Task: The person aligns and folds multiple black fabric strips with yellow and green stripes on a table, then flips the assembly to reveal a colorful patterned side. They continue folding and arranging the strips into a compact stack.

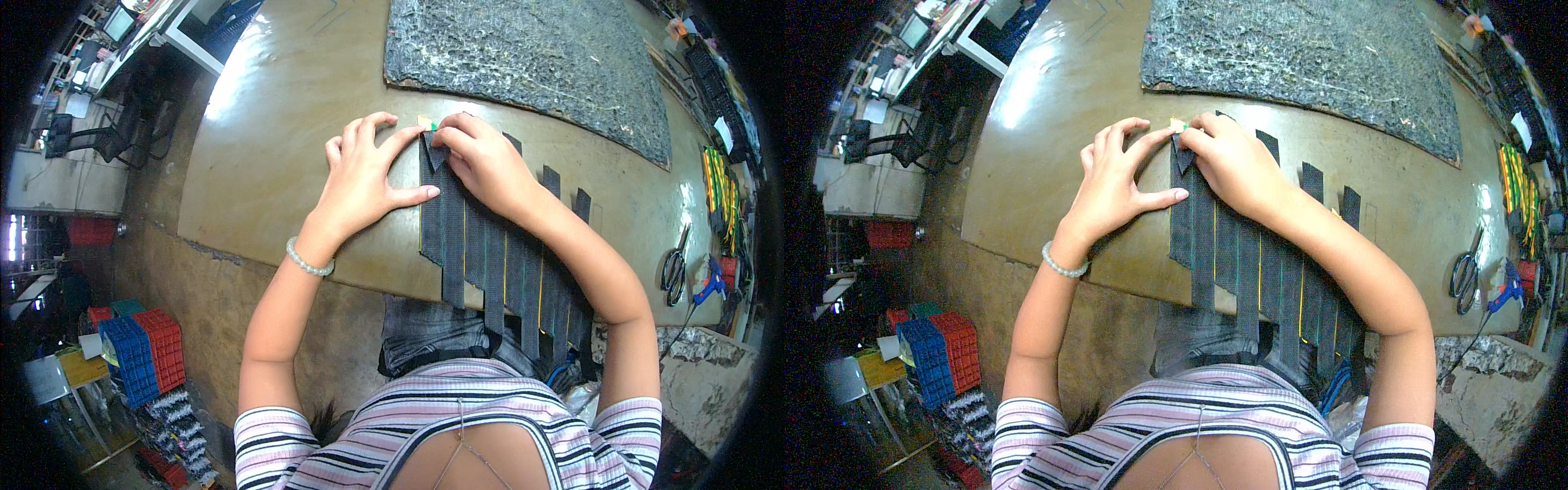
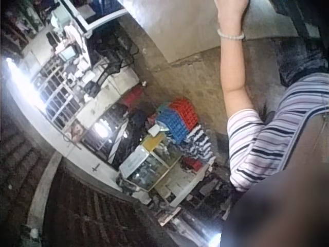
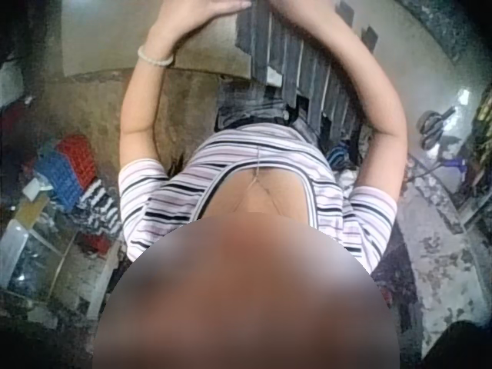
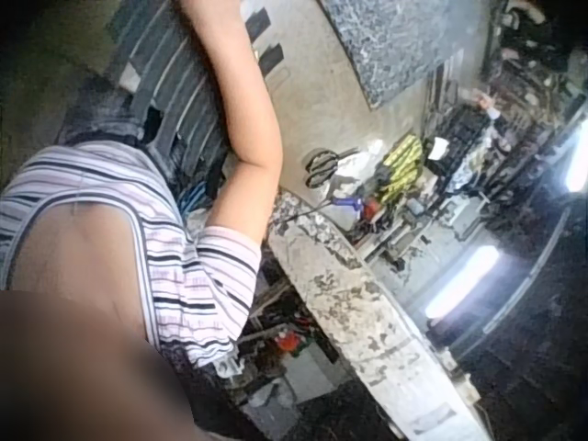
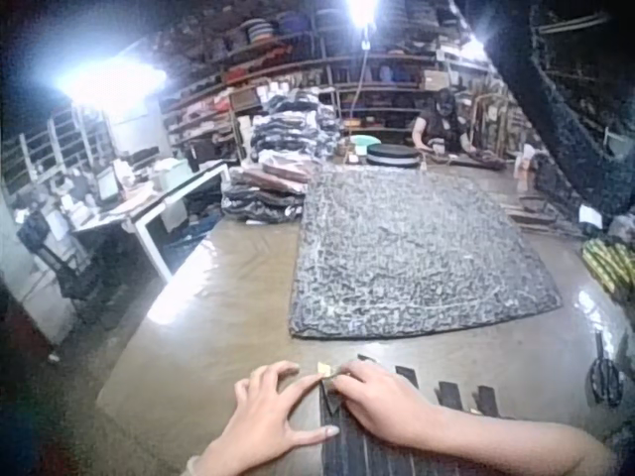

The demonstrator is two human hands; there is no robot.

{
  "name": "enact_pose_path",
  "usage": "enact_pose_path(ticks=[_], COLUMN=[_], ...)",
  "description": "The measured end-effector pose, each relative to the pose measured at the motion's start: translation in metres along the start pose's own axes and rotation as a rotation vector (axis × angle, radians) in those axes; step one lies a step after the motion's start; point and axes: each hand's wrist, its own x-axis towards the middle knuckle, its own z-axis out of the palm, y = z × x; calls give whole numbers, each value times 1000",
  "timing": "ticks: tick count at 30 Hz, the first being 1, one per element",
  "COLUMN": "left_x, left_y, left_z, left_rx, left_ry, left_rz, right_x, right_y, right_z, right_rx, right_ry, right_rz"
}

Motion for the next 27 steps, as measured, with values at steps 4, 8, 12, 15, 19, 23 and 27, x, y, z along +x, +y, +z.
enact_pose_path(ticks=[4,8,12,15,19,23,27], left_x=[6,12,11,10,9,9,8], left_y=[-7,-11,-10,-10,-12,-12,-13], left_z=[-3,-5,-2,0,1,2,3], left_rx=[17,33,0,-3,27,16,26], left_ry=[-36,-44,3,28,8,23,18], left_rz=[22,65,37,46,50,62,62], right_x=[4,-1,-3,-2,-2,-3,-5], right_y=[0,-7,-14,-15,-17,-18,-22], right_z=[0,-4,-3,-1,-1,-2,-2], right_rx=[-18,-48,-92,-127,-148,-145,-186], right_ry=[-34,-47,-65,-59,-55,-27,-67], right_rz=[13,7,31,40,34,28,41])
